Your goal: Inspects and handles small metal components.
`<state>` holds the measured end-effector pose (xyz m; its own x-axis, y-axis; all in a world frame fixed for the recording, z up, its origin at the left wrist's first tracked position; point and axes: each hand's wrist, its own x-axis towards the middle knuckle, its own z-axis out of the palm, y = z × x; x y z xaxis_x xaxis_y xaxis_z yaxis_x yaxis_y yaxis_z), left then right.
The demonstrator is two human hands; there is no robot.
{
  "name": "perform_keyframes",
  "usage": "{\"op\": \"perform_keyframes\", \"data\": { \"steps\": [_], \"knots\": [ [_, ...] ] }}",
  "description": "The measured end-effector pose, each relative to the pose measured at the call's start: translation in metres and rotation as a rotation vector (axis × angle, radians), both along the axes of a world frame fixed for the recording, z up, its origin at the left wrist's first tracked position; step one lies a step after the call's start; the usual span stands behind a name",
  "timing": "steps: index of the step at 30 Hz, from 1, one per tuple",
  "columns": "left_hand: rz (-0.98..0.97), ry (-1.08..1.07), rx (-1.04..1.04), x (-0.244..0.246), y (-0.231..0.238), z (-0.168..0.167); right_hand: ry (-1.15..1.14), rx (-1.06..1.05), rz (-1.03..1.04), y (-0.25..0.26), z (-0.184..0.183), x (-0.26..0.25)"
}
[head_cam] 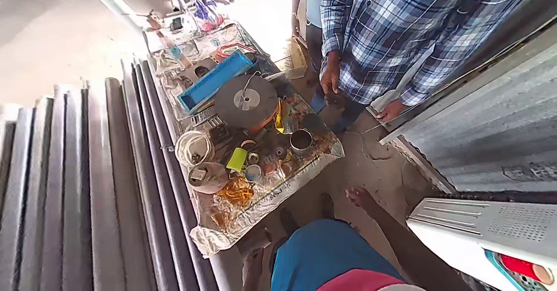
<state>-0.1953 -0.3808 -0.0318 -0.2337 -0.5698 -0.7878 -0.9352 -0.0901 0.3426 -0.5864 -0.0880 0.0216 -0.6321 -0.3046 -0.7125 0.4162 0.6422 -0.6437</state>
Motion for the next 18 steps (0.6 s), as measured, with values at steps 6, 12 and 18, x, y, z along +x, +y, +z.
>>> {"op": "perform_keyframes", "data": {
  "steps": [6,12,18],
  "knots": [
    [-0.019,-0.007,0.008,0.001,0.005,-0.004,0.221,-0.575,-0.358,-0.100,0.116,-0.083],
    [-0.010,-0.014,-0.002,-0.003,0.003,-0.001,0.260,-0.474,-0.488,-0.157,0.169,-0.145],
    [0.114,0.057,-0.019,-0.008,0.011,0.008,0.250,-0.465,-0.601,-0.164,0.157,-0.142]
  ]
}}
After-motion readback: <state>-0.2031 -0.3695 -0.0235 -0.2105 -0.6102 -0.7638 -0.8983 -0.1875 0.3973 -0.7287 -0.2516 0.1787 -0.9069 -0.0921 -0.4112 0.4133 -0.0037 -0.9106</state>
